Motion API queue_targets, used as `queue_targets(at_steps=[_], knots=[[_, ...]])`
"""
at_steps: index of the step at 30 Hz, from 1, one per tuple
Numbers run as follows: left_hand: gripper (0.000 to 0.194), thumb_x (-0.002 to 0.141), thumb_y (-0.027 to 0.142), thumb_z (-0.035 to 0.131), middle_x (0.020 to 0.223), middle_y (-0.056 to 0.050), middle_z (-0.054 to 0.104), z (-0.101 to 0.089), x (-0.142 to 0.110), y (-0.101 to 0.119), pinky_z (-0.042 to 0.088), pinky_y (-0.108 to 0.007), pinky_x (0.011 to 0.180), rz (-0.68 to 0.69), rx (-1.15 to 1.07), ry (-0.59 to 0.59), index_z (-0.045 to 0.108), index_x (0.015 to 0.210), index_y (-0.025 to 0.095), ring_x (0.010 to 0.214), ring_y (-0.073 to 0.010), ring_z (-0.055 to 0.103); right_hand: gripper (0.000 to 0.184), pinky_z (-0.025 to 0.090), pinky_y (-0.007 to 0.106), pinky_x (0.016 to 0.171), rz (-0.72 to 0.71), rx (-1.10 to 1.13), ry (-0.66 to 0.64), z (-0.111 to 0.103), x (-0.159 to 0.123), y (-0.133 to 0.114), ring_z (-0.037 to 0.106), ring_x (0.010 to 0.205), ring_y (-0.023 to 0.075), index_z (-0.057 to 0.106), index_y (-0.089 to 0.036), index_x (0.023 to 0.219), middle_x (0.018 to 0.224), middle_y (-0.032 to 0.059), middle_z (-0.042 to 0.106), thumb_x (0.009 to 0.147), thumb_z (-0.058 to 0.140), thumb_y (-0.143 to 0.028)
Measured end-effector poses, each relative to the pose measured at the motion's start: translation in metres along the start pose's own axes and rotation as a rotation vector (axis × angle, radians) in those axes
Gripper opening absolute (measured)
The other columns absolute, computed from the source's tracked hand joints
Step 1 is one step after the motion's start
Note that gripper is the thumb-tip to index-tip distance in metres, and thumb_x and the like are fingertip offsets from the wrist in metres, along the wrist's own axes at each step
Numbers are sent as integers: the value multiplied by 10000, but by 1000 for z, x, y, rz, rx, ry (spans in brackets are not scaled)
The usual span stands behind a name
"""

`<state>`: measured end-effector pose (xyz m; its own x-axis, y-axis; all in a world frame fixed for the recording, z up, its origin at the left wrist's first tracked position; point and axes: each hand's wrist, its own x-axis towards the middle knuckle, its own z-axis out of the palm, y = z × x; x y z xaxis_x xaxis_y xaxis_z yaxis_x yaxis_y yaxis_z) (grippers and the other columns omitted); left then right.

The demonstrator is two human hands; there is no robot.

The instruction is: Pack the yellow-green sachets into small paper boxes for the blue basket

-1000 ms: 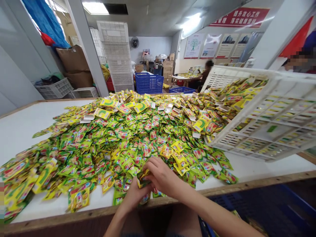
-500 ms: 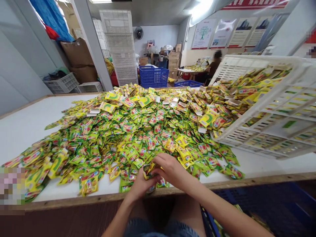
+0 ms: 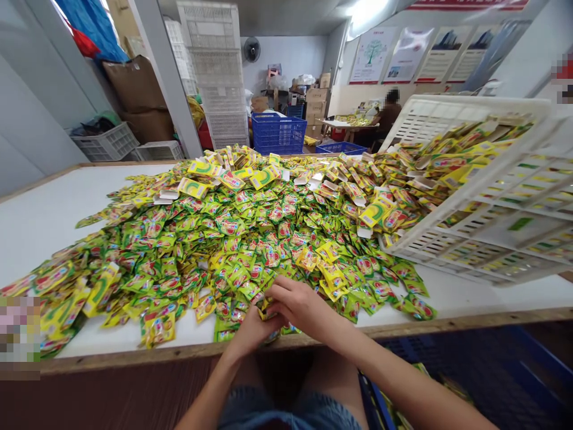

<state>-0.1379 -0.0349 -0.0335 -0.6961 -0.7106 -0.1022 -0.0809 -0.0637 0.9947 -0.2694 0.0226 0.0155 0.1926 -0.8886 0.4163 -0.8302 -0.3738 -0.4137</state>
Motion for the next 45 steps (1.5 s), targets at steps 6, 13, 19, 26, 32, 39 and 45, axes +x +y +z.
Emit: queue_targets(at_steps=[6,13,19,26,32,39,45], knots=[[242,578,293,758,697,-20,634,-1,2,-9,486,-299,683,9,-47,19,591,687,155,709,-200,577,167,405,225,626,44,43,24,1,-4,1,522,712,137,534,-172,910,809,20,560,832,480,-35],[327,562,253,767,802,-36,650,-3,1,-19,474,-301,729,25,-50,57,610,825,138,765,-203,568,33,389,330,748,-27,-181,129,3,-4,7,465,849,201,599,-174,786,909,65,575,802,628,-166],[273,583,239,712,816,-39,649,-6,3,-16,459,-319,788,82,34,-38,657,833,146,837,-240,565,75,361,416,916,-52,-114,-62,-1,-9,2,422,1090,248,648,-185,762,1164,73,552,822,617,-219],[449,610,419,746,917,-72,639,-9,4,-15,434,-341,853,147,-45,-64,638,966,169,958,-285,545,51,340,450,987,129,106,-37,8,-21,-4,411,1175,258,639,-179,809,1248,86,505,815,617,-224],[347,666,390,753,873,-59,637,-13,1,-22,440,-288,749,106,-56,-64,630,900,165,825,-218,579,249,444,332,894,336,501,219,29,-45,0,550,1024,183,495,-197,1100,1078,74,586,856,542,-186],[358,623,347,787,762,-9,619,-10,-5,-14,436,-219,625,70,-188,32,585,853,163,712,-166,572,273,494,321,837,322,362,435,48,-61,-2,599,953,193,514,-212,1087,1002,66,618,838,603,-279],[486,693,384,739,821,-9,649,-3,-17,-21,461,-230,649,69,-189,109,466,1056,208,722,-168,618,171,517,324,790,310,312,472,60,-67,1,622,891,194,549,-214,1035,942,65,642,865,557,-237]])
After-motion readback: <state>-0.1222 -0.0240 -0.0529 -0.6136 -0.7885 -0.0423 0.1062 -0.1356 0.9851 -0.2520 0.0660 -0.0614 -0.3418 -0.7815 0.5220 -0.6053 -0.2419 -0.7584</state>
